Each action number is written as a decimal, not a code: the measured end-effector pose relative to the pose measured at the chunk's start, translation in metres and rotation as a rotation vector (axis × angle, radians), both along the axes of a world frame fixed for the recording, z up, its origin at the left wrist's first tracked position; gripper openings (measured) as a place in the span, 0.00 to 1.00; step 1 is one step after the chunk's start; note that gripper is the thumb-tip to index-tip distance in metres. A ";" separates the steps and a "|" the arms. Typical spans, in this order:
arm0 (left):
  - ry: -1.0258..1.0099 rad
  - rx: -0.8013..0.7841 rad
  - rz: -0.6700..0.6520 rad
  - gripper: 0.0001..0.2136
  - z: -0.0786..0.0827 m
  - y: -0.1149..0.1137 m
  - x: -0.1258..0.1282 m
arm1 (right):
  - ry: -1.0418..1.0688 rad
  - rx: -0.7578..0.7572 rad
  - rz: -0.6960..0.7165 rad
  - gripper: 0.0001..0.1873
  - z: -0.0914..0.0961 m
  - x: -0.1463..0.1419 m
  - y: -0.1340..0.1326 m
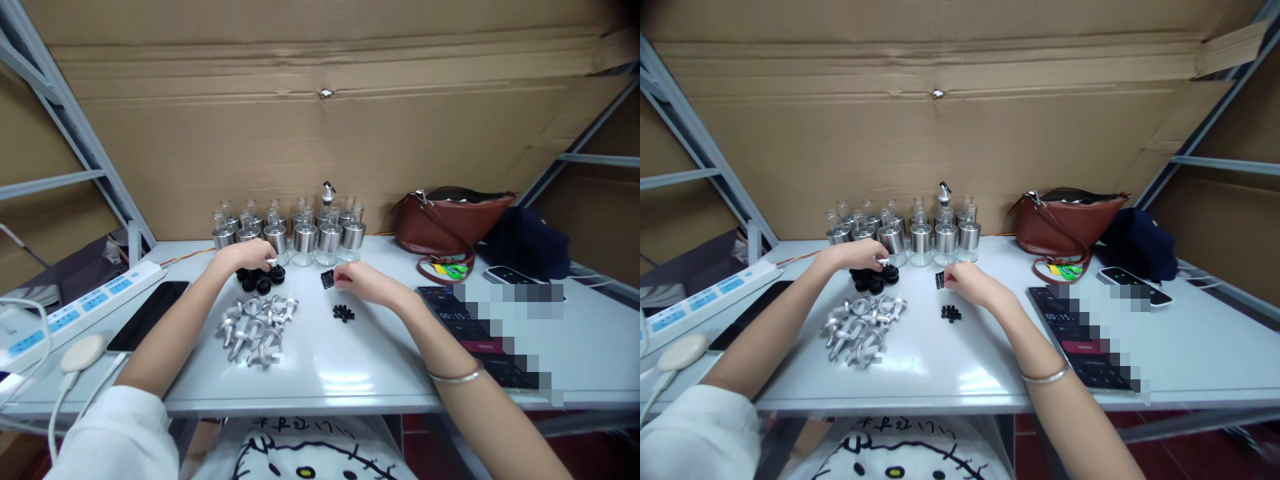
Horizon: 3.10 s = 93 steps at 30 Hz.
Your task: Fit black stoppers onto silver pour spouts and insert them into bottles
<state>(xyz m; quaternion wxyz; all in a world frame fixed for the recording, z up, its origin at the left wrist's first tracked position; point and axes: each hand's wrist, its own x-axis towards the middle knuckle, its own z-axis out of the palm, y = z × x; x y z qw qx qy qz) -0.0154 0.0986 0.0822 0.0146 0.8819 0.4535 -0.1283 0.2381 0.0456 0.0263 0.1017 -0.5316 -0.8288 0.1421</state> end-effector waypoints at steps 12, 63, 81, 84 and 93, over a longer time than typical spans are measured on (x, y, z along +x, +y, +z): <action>-0.015 0.036 -0.003 0.04 0.008 -0.009 0.004 | -0.098 -0.139 -0.043 0.08 -0.002 0.003 0.000; -0.093 0.135 0.010 0.08 -0.001 0.011 -0.008 | -0.059 -0.151 0.010 0.13 0.006 -0.007 -0.008; -0.027 0.149 0.071 0.08 -0.011 0.015 -0.008 | -0.027 -0.132 0.009 0.12 0.004 -0.008 -0.008; -0.017 0.148 0.075 0.09 -0.011 0.014 -0.008 | -0.031 -0.115 0.021 0.12 0.003 -0.007 -0.007; -0.067 0.190 0.073 0.08 0.001 -0.004 0.000 | -0.032 -0.075 0.033 0.12 0.001 -0.006 -0.005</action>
